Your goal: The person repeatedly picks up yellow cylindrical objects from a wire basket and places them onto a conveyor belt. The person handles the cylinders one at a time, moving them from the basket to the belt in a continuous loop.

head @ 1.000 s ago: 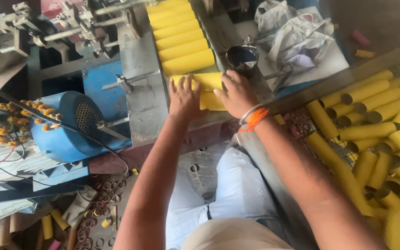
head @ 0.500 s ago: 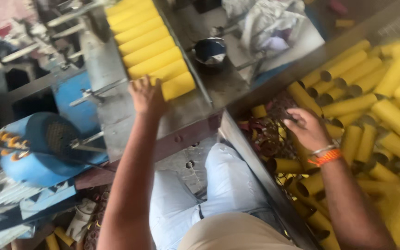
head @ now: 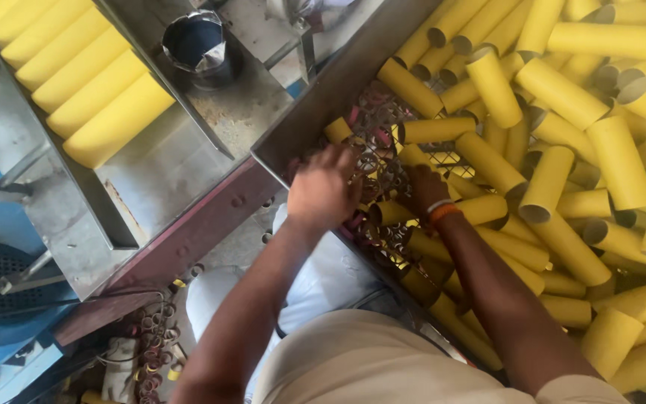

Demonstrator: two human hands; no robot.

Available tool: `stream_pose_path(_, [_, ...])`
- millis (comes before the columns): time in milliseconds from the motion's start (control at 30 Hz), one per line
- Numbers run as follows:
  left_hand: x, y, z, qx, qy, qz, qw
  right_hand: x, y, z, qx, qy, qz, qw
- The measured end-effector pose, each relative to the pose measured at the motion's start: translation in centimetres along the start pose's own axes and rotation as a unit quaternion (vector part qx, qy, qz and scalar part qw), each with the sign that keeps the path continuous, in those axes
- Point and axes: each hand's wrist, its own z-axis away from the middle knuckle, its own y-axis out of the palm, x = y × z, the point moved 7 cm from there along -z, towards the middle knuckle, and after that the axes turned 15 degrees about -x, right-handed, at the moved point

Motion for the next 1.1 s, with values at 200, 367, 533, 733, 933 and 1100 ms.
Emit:
stream_pose_path(200, [0.8, 0.7, 0.4, 0.044, -0.058, 0.017, 0.997, -1.5, 1.1, -6.5, 0.051, 0.143, -0.033, 0.988])
stream_pose_path(367, [0.9, 0.8, 0.0, 0.032, -0.057, 0.029, 0.997, 3.2, -2.8, -5.7, 0.076, -0.082, -0.067, 0.991])
stream_pose_path(533, [1.2, 1.7, 0.3, 0.048, -0.057, 0.035, 0.997, 8.2, -4.7, -0.3, 0.096, -0.288, -0.023, 0.953])
stream_pose_path(733, [1.1, 1.3, 1.0, -0.006, -0.030, 0.042, 0.999, 11.9, 0.7, 3.7, 0.052, -0.412, 0.124, 0.901])
stream_pose_path(933, [1.1, 2.4, 1.2, 0.087, -0.054, 0.019, 0.995, 13.0, 6.1, 2.5, 0.139, -0.360, 0.264, 0.884])
stream_pose_path(1100, [1.1, 2.1, 1.8, 0.033, -0.035, 0.068, 0.997, 14.9, 4.1, 1.9, 0.157, -0.379, 0.281, 0.867])
